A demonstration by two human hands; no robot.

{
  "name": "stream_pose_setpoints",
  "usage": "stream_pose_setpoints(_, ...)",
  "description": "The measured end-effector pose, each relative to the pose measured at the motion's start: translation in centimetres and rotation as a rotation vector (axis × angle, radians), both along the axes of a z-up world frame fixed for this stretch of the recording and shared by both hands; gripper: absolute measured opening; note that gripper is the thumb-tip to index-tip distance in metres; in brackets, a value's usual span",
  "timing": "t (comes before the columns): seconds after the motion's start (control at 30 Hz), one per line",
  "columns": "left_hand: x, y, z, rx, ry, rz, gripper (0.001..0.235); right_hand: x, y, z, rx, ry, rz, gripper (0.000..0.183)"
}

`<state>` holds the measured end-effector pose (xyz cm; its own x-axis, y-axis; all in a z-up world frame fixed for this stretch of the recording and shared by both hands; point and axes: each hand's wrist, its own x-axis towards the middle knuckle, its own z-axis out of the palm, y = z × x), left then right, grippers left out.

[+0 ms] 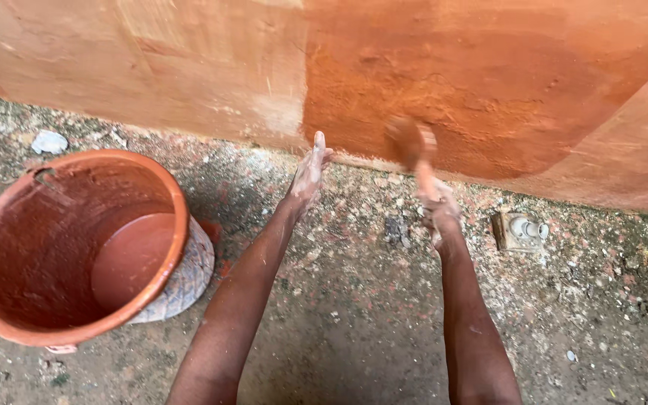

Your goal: The person repeatedly dips a paintbrush into a bucket of reddish-brown paint and applies it to a wall in horizontal strokes. The person works along the lower section of the wall, extending the painted area progressively.

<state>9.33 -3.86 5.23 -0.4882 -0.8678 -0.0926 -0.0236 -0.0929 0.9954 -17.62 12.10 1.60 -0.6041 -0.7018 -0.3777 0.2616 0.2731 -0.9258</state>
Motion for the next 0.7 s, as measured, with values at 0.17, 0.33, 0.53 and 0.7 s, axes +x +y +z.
stream_pose_setpoints(0.17,2.7,-0.5,0.5,0.114,0.005,0.032,0.113,-2.3,-2.5,-4.1,-0.449,-0.573,-0.339,0.019)
stream_pose_setpoints(0.33,3.4,-1.0,0.3,0.099,0.050,0.046,0.113,3.8,-4.3,2.1,-0.368,-0.435,-0.125,0.030)
stream_pose_setpoints(0.53,1.0,-1.6,0.3,0.142,0.074,0.018,0.111,8.6,-3.7,16.1,-0.140,0.111,0.321,0.039)
stream_pose_setpoints(0.7,-0.2,-1.2,3.3,0.135,0.212,0.007,0.103,3.8,-1.9,19.8,-0.184,0.200,0.087,0.035)
